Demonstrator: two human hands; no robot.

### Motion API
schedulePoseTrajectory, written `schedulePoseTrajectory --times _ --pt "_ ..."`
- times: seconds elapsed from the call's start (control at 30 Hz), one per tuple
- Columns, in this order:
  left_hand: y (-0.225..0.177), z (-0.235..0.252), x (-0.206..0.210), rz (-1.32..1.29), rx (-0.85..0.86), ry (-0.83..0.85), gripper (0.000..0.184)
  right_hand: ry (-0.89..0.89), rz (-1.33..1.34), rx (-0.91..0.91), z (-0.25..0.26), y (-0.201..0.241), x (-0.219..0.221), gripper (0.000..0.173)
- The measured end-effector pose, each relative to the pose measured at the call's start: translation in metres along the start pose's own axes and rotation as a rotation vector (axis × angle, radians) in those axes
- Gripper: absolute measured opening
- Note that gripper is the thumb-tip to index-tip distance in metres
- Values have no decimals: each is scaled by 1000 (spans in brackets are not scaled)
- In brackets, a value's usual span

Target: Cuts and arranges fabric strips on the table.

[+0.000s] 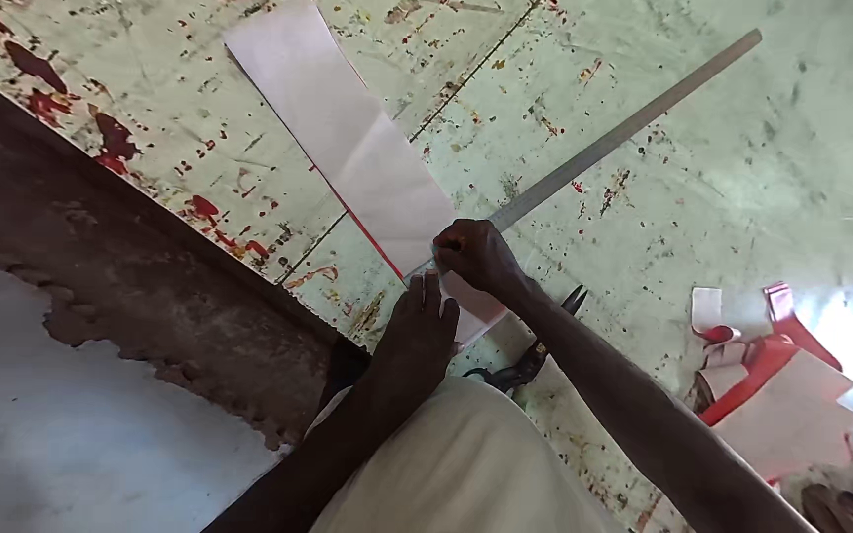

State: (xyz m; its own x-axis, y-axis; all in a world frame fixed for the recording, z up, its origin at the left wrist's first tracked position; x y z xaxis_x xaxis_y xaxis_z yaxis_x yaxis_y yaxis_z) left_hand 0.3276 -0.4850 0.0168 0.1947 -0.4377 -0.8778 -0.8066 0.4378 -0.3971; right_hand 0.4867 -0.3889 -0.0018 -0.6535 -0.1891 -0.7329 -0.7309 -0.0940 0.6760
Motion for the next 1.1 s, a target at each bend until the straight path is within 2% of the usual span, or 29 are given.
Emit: schedulePoseTrajectory --times 0.17,0.27,0.37,0.47,0.5,0.63,0.77,0.83,0.97,1.1 --pt "2 -1 3 18 18 -32 62 -6 -153 -29 7 11 12 13" --pt "2 1 0 -5 -6 -34 52 -274 -9 -102 -3 0 25 15" --pt "20 11 0 -140 -38 -246 34 -552 243 -19 -12 -14 18 19" --pt "43 25 6 -224 -103 -439 38 -653 298 170 -27 -37 -16 31" --pt "47 29 8 -224 -128 -467 41 -674 316 229 -33 -48 -28 30" --pt "45 45 -7 -214 -257 -348 42 -772 462 454 -50 -74 -58 22" --pt "38 52 -21 -160 -308 -227 45 -837 653 590 -54 -82 -59 25" --pt "36 48 -23 -225 -290 -181 42 -878 712 638 -50 -81 -56 28" --pt "43 39 -50 -634 -212 -33 45 -964 945 663 -28 -66 -59 31" --pt "80 38 -92 -603 -194 -94 39 -997 1097 578 17 -34 -69 21"
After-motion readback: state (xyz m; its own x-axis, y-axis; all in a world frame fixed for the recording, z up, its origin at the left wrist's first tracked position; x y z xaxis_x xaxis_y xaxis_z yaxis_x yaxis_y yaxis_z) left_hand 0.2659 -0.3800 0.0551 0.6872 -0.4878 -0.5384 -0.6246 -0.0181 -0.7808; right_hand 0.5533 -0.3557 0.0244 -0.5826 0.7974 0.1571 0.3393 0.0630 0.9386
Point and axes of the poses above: each hand's wrist, its own z-axis towards the middle knuckle, its own x-axis out of the palm, y = z × x, the point moved 1 cm from there along z, towards the middle knuckle, and after that the axes turned 13 degrees about -y, right-handed, at the moved point
